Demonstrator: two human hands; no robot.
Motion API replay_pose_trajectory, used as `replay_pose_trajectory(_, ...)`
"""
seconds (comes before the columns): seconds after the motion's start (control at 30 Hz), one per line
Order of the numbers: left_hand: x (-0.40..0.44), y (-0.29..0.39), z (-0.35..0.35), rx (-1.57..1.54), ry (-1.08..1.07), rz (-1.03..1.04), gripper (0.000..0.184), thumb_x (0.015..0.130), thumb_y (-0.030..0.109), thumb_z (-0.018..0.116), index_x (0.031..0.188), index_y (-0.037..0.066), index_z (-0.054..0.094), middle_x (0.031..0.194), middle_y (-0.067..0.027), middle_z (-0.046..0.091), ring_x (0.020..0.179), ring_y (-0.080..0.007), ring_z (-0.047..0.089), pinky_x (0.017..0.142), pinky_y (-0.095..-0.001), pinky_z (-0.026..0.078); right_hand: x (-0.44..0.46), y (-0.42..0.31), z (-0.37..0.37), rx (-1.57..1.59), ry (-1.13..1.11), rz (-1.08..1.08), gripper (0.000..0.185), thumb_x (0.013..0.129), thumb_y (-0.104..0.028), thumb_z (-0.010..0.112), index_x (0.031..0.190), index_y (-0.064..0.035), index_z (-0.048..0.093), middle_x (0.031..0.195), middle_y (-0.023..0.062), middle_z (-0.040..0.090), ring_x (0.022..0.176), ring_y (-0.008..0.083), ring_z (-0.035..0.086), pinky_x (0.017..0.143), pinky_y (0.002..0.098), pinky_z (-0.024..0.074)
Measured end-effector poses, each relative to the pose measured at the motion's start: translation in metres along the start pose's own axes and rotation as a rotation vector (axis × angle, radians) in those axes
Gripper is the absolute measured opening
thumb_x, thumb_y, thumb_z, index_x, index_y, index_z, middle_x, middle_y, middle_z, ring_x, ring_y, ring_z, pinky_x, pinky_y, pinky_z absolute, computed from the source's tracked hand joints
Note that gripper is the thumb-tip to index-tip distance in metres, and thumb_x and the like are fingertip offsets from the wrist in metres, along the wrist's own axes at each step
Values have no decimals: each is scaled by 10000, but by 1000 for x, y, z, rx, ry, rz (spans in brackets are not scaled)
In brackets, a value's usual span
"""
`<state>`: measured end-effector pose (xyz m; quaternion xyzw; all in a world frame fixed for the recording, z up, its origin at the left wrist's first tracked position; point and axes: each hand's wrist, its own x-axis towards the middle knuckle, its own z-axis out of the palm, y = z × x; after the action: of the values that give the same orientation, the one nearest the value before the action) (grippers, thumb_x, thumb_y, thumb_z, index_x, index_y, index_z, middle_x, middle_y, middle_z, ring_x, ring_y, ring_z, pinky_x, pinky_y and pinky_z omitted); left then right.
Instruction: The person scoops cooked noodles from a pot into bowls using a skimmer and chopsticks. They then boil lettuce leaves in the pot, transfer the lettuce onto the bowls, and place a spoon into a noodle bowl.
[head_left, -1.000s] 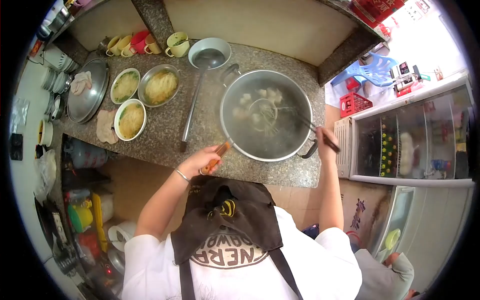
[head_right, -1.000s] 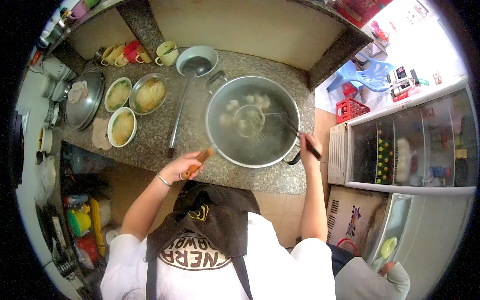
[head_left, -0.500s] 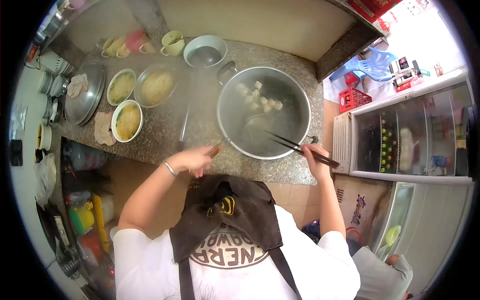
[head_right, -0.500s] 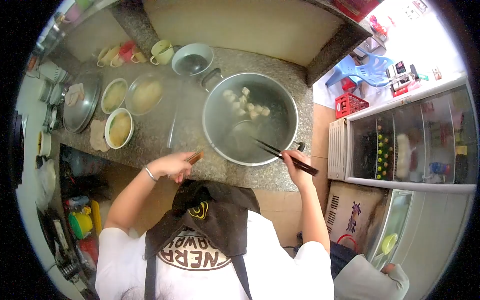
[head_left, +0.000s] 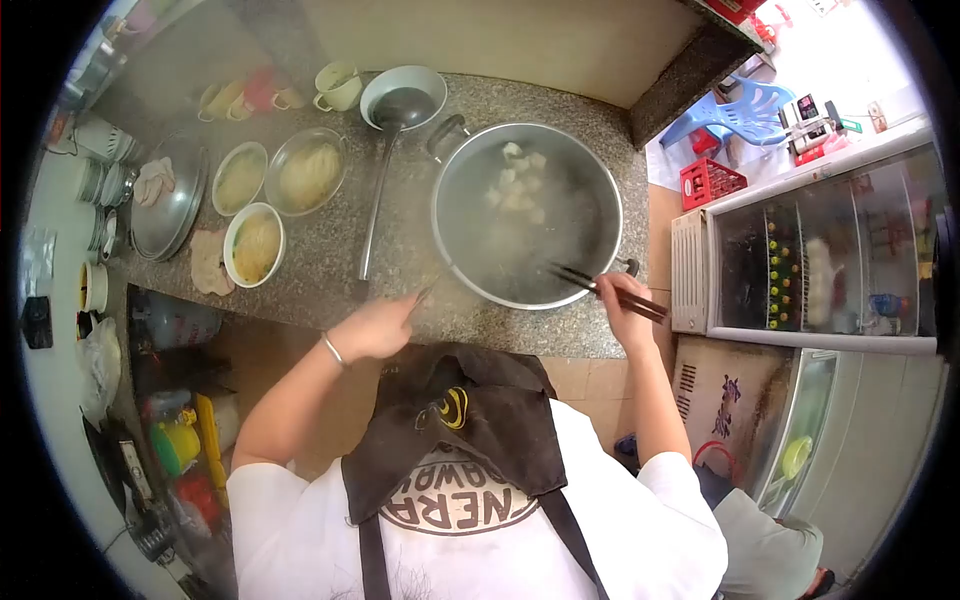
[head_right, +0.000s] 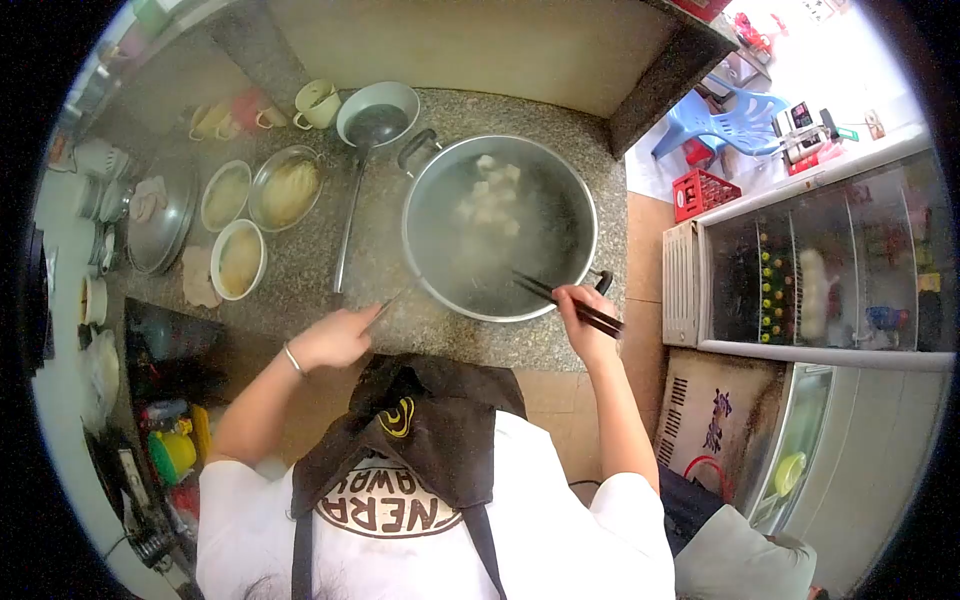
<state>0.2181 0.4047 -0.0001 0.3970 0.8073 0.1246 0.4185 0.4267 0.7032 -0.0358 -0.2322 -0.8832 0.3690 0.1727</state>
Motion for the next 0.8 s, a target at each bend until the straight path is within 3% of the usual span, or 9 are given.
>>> replay_pose_trajectory(0.03,4,0,-7,-52,-120,-48,528,774,100,402,1283,15,294,763,-228,584,483,-247,578,509,-354,490,0,1,3,-79,-58,-61,127,820,-116,551,800,-11,620,702,113,590,638,223,596,564,302,454)
replay_pose_trajectory(0.07,9,-3,-12,-53,-115,-47,528,774,100,402,1283,15,294,763,-228,584,483,-247,578,509,-354,490,-2,-3,5,-13,-69,-15,136,824,-121,552,800,-5,620,709,115,594,640,211,600,570,294,459)
replay_pose_trajectory(0.17,21,-26,-25,-639,-449,-156,508,777,91,449,1272,67,338,701,-68,563,427,-134,513,398,-257,445,-7,-3,4,219,-45,100,156,836,-115,551,824,26,615,728,116,607,646,162,603,584,260,472)
replay_pose_trajectory(0.3,14,-51,-28,-1223,-471,-201,475,810,88,464,1270,41,357,712,-49,552,416,-84,483,346,-197,393,-8,-1,-27,422,132,115,149,847,-76,526,838,51,605,743,96,617,647,131,586,597,242,477)
replay_pose_trajectory(0.43,3,-52,-22,-1273,-398,-142,432,802,103,460,1230,64,415,714,-34,526,426,-65,452,342,-189,352,-9,2,-54,512,369,213,176,861,-97,509,835,50,601,735,80,604,638,122,572,603,234,472)
replay_pose_trajectory(0.63,-8,-6,-49,-556,-206,-136,548,759,56,446,1296,68,336,649,-57,540,427,-116,500,360,-239,396,-19,36,0,10,74,88,113,810,-79,567,839,21,613,743,125,608,671,195,597,608,287,461)
replay_pose_trajectory(0.7,-2,-8,-45,-300,-131,-164,568,746,49,424,1304,85,325,619,-61,534,430,-131,505,369,-258,406,-24,22,21,126,-20,107,114,802,-92,583,835,11,619,762,131,617,681,213,600,613,289,462)
replay_pose_trajectory(0.77,16,-32,-25,318,189,319,569,744,57,390,1305,105,314,601,-64,530,431,-153,509,382,-281,417,-24,10,28,236,-18,133,103,805,-88,576,830,0,624,764,124,619,690,212,601,620,286,462)
replay_pose_trajectory(0.8,16,-21,-31,317,191,316,569,744,57,390,1305,105,314,601,-64,530,431,-153,509,382,-281,417,-22,5,27,249,30,55,101,806,-86,572,831,-4,624,765,123,617,687,216,599,619,287,461)
